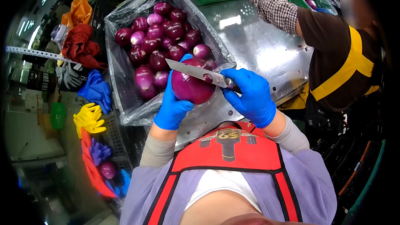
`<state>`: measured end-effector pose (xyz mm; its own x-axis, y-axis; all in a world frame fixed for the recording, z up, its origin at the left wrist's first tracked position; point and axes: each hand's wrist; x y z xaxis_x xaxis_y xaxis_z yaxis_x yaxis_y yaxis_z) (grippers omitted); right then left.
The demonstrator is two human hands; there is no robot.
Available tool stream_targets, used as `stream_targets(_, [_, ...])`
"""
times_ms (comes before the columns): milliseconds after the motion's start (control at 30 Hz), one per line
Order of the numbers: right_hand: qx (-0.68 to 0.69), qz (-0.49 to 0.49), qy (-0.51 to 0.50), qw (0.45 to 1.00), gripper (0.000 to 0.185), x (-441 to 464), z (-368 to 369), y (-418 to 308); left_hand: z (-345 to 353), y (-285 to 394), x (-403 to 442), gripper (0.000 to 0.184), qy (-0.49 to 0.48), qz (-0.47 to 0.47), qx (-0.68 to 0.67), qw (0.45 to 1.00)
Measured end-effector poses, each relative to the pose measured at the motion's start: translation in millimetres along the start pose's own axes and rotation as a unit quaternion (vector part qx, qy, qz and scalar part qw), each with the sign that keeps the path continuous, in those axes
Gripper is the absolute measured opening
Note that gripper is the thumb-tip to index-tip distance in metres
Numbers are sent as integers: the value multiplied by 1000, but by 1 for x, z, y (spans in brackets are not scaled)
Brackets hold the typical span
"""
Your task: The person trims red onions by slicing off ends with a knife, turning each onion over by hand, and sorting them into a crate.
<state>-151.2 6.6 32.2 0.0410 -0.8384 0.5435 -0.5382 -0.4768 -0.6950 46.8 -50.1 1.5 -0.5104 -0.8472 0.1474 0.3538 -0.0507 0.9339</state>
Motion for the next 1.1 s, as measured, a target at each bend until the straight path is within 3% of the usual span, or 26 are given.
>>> stream_targets(367, [-16, 30, -29, 999, 34, -8, -3, 5, 3, 4, -3, 114, 10, -5, -39, 999])
stream_targets(533, [-7, 0, -31, 1000, 37, -8, -3, 4, -4, 1, -5, 114, -62, -83, -123, 987])
stream_targets(667, [3, -5, -28, 1000, 39, 0, -3, -3, -5, -7, -7, 114, -58, -68, -88, 992])
stream_targets(733, [3, 0, -22, 1000, 37, 0, -1, -5, -6, -1, -8, 94, -88, -79, -114, 986])
stream_targets(833, [-10, 2, -15, 1000, 36, -3, 0, -2, -17, -15, -13, 93, -110, -68, -227, 965])
stream_targets(967, [-24, 5, -20, 1000, 36, -8, -3, 0, -24, -14, -15, 93, -51, -107, -167, 979])
stream_targets(1000, [-23, 4, -20, 1000, 36, -9, -3, 0, -25, -18, -14, 91, -89, -102, -318, 938])
stream_targets(1067, [-20, -9, -16, 1000, 36, -9, -3, 0, -23, -20, -12, 89, -126, -94, -460, 874])
stream_targets(1100, [-20, -9, -16, 1000, 36, -9, -3, 0, -17, -12, -9, 94, -36, -140, -393, 908])
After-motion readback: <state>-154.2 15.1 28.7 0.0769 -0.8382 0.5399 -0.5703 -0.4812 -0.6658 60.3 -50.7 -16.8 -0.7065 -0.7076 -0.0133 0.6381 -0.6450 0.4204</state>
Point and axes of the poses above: each hand's wrist, its own x-axis towards the middle knuckle, its own z-axis out of the palm, y = z × x, and after that the axes turned 9 degrees about x, right-handed
